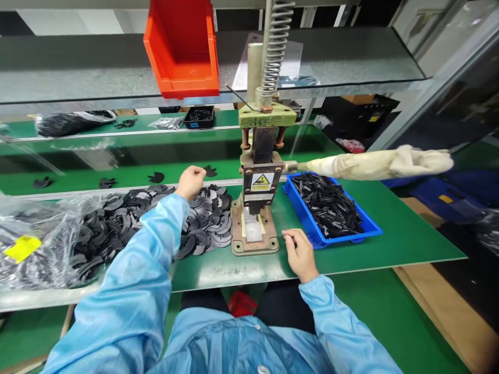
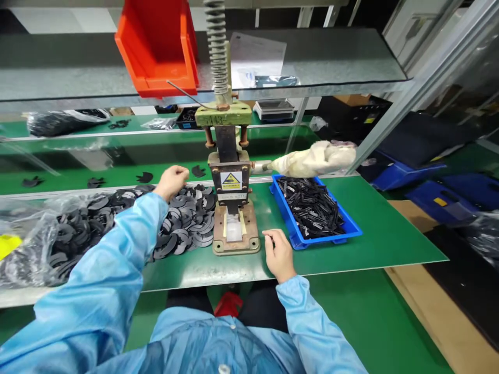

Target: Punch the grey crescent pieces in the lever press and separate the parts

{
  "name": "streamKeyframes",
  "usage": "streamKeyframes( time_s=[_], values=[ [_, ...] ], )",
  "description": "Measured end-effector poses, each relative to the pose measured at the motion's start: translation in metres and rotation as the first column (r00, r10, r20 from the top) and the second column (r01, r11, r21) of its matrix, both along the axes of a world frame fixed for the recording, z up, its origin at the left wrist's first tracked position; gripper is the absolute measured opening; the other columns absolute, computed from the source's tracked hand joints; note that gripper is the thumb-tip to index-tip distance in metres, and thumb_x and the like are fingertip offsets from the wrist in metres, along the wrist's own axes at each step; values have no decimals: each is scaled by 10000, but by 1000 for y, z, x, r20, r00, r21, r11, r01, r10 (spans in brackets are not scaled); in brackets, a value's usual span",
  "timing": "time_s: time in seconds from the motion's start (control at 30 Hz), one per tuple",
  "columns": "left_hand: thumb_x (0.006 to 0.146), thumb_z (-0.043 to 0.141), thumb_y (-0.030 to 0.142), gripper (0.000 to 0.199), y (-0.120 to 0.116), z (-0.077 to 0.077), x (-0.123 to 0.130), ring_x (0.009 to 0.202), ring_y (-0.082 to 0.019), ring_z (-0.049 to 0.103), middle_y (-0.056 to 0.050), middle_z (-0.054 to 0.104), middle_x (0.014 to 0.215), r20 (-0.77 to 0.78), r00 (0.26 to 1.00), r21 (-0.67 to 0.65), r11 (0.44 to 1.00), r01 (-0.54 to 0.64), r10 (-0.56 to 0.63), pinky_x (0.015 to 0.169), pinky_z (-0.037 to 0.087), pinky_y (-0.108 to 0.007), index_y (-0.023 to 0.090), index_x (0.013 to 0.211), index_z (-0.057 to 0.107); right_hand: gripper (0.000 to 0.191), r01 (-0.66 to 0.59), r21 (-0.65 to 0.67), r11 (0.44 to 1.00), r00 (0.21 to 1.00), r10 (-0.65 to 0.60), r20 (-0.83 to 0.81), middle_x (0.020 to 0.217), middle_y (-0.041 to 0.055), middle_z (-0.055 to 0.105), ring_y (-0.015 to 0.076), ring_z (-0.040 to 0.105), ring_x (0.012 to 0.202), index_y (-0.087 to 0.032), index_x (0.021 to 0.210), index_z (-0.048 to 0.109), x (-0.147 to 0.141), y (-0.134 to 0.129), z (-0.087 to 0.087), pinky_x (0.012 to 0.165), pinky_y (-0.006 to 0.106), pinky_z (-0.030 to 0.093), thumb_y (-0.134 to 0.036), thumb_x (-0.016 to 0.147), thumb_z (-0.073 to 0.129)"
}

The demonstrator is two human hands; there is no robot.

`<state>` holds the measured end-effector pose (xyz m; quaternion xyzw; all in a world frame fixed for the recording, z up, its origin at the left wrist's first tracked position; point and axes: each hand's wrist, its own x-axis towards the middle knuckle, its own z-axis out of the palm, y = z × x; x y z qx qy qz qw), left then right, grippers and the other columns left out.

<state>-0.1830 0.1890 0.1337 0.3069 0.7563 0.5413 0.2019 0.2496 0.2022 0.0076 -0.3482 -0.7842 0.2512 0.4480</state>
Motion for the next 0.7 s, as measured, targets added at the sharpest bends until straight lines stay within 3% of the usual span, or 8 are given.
streamKeyframes(
  time_s=[0.13,0.23,0.3,0.4,0.47,0.7],
  values=[
    [1000,684,463,273,-83,-26,80,833,-189,643,-32,721,876,-276,931,3,968,249,-239,830,513,-300,198,987,748,241,-5,24,1000,1000,5,-27,1029,89,740,224,708,975,-246,1080,740,-5,-7,4,861,416,615,-375,1052,539],
    [1062,590,526,388,-143,-60,138,921,-210,669,-53,745,941,-320,857,-15,907,422,-404,887,512,-319,216,872,727,256,-16,34,999,1000,16,1,1030,78,757,195,722,1002,-235,1075,750,-3,-20,8,904,384,622,-381,1057,540],
    [1090,543,504,430,-170,-82,160,889,-210,671,-51,721,883,-299,825,-13,866,499,-480,859,510,-325,220,811,704,260,-29,38,999,999,27,35,1026,62,777,171,733,1003,-239,1058,761,4,-26,12,924,355,626,-382,1059,544],
    [1096,545,470,437,-188,-108,173,802,-199,654,-41,691,815,-264,786,-40,820,571,-560,780,497,-323,224,759,676,279,29,43,999,998,-31,61,1047,59,790,158,734,1017,-237,1062,768,23,-25,26,953,344,617,-387,1066,533],
    [1091,562,452,423,-190,-116,175,786,-195,650,-38,686,807,-264,769,-54,805,590,-582,766,492,-323,224,751,669,302,118,46,992,991,-121,63,1068,73,784,165,724,1032,-224,1069,763,40,-19,38,962,353,605,-399,1070,518],
    [1083,568,458,411,-184,-118,175,815,-204,662,-38,701,828,-281,742,-74,784,616,-609,799,515,-326,234,754,666,255,340,3,940,919,-333,210,1000,52,766,173,685,915,-219,1050,752,93,25,78,918,353,581,-412,1011,591]
  ],
)
